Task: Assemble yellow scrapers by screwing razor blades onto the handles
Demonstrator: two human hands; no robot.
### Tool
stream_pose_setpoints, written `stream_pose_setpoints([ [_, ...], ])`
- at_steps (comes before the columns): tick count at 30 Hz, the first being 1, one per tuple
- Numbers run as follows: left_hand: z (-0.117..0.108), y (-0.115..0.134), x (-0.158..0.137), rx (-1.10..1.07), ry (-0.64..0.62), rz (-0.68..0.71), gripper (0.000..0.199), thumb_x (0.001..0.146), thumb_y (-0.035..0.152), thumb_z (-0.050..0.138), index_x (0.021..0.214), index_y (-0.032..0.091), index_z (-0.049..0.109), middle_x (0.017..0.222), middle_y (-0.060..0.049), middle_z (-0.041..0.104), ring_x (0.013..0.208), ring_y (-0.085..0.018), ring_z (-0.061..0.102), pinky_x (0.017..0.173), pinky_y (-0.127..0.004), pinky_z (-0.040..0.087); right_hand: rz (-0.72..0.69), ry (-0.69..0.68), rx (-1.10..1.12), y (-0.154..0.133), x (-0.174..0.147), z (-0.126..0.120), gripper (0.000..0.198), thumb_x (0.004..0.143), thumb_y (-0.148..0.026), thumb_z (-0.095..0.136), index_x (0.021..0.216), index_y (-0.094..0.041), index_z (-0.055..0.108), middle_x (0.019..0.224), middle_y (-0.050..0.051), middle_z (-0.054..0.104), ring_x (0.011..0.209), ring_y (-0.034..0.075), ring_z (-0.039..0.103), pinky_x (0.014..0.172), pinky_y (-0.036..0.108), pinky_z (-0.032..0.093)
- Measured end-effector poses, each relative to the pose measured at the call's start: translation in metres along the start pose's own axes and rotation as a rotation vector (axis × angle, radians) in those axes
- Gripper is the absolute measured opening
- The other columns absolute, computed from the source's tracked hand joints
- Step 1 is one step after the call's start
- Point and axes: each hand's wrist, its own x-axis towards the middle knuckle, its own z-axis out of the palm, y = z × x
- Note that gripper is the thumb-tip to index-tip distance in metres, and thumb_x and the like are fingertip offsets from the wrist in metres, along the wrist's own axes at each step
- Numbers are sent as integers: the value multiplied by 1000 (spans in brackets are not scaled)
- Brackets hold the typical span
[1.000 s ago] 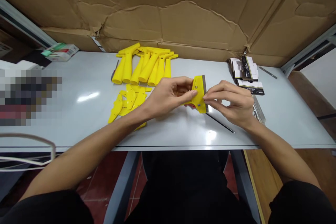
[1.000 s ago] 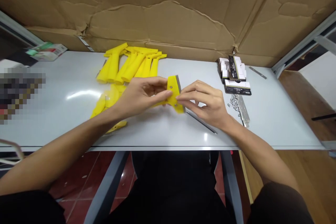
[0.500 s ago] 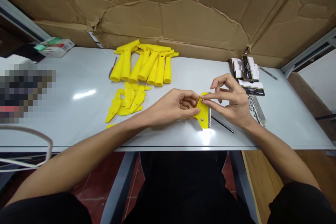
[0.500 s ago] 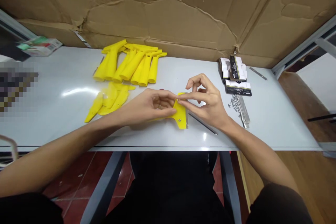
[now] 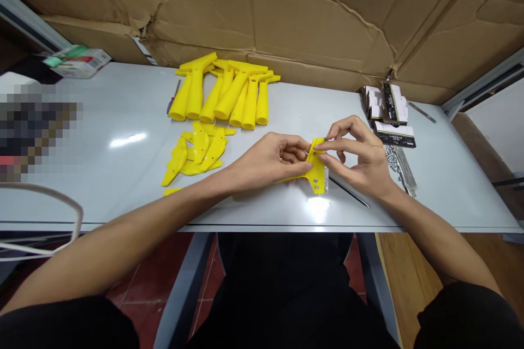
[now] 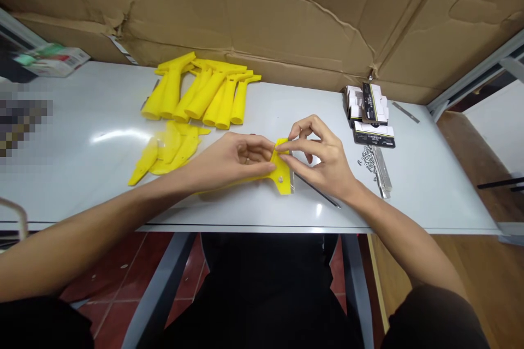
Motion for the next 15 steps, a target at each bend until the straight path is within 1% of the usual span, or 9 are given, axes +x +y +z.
stream_pose_setpoints([
  [2, 0, 1, 1, -3, 17, -9, 22, 85, 19, 77, 107, 15, 76, 94, -4, 80, 81, -12, 75, 75, -21, 62, -8, 18, -44, 0, 2, -1, 17, 93, -20, 74, 108, -22, 80, 105, 7, 61, 90, 10, 57, 58, 18, 45],
  [4, -2, 3, 2, -2, 59, -25, 22, 82, 18, 79, 104, 15, 75, 91, -3, 79, 78, -12, 75, 71, -20, 60, -42, 18, -91, -2, 8, -6, 15, 92, -19, 74, 106, -19, 79, 100, 6, 62, 83, 9, 56, 60, 20, 45],
  [7, -7, 4, 4, 7, 155, -63, 21, 79, 14, 80, 99, 14, 73, 86, -3, 77, 73, -12, 74, 66, -20, 59, -80, -80, -153, -17, 8, -15, 11, 93, -13, 71, 103, -16, 76, 90, 4, 66, 73, 6, 55, 62, 21, 45],
  [9, -9, 4, 6, -1, 209, -85, 20, 80, 13, 79, 99, 13, 72, 85, -4, 77, 71, -12, 74, 64, -21, 59, -62, -101, -166, -38, -16, -16, 12, 93, -7, 68, 101, -15, 73, 86, 3, 68, 70, 6, 56, 62, 21, 44],
  [11, -11, 4, 7, -24, 232, -98, 19, 80, 13, 79, 98, 14, 71, 85, -5, 77, 69, -13, 73, 62, -22, 59, -4, -57, -113, -63, -65, -9, 10, 92, -4, 66, 94, -14, 69, 76, 1, 65, 66, 7, 55, 60, 21, 43],
  [12, -12, 4, 7, -30, 233, -104, 19, 80, 12, 79, 98, 14, 71, 86, -5, 77, 68, -13, 73, 62, -23, 59, 37, -96, -6, -74, -96, -1, 13, 93, -6, 61, 84, -14, 66, 65, -1, 58, 59, 6, 51, 55, 21, 39],
  [13, -12, 3, 7, -30, 231, -108, 20, 79, 12, 79, 97, 14, 71, 86, -5, 77, 68, -13, 73, 62, -23, 59, 189, -255, 51, -83, -129, 8, 23, 97, -10, 57, 76, -14, 62, 58, -2, 51, 52, 6, 45, 51, 22, 35],
  [14, -12, 2, 8, -25, 226, -110, 21, 79, 12, 80, 98, 15, 71, 86, -5, 77, 69, -13, 73, 62, -24, 59, 415, -444, 38, -87, -161, 19, 32, 101, -12, 52, 70, -14, 60, 55, -3, 48, 48, 5, 42, 49, 21, 34],
  [15, -12, 1, 8, -17, 216, -111, 22, 78, 13, 81, 98, 15, 71, 87, -5, 77, 70, -14, 73, 62, -24, 59, 593, -624, -1, -86, -190, 31, 32, 103, -13, 51, 73, -14, 64, 61, -2, 57, 51, 5, 50, 52, 19, 40],
])
